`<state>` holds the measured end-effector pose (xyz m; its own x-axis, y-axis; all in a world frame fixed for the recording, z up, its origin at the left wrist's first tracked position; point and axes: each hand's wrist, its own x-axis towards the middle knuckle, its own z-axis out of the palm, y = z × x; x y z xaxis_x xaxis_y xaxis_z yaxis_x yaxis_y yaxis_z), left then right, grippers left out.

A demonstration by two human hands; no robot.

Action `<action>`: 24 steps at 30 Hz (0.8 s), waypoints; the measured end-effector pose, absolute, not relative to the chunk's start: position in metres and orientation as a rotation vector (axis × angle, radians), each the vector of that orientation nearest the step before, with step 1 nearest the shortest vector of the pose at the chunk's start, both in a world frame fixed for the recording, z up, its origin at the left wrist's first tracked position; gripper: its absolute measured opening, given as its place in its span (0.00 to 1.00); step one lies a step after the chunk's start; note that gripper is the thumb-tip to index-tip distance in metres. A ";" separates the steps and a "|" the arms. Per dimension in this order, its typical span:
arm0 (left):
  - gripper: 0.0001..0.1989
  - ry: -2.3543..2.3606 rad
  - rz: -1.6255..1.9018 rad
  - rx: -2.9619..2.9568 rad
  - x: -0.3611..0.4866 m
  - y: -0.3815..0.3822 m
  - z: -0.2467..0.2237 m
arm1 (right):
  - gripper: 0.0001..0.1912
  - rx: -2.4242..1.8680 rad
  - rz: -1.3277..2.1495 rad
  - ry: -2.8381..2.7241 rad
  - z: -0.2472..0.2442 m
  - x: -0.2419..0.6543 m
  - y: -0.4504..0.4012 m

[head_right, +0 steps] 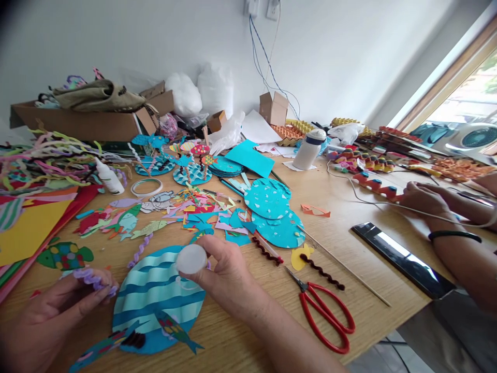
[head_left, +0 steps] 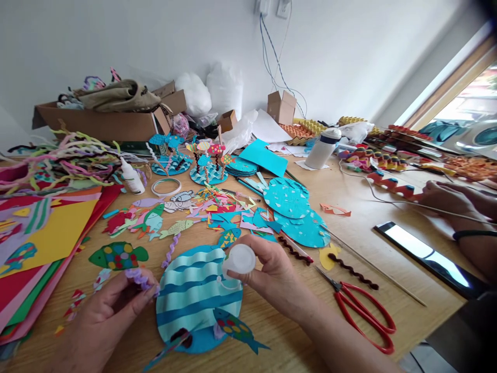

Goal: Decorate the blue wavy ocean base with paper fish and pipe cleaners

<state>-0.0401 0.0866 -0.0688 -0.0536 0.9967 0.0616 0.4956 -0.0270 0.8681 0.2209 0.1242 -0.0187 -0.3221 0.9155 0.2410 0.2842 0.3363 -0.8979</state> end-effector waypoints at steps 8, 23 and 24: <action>0.10 1.621 1.020 1.545 -0.035 0.085 -0.062 | 0.12 -1.035 1.212 -1.556 -0.029 0.226 0.130; 0.04 1.527 1.054 1.370 -0.031 0.083 -0.032 | 0.15 -1.102 1.169 -1.590 -0.032 0.226 0.132; 0.04 1.522 1.007 1.372 -0.032 0.083 -0.032 | 0.15 -1.106 1.162 -1.599 -0.031 0.226 0.132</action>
<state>-0.0324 0.0826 -0.0323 -0.0560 0.9962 -0.0664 0.3286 0.0811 0.9410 0.2263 0.1317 -0.0314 -0.2489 0.9596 0.1315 0.1712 0.1772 -0.9692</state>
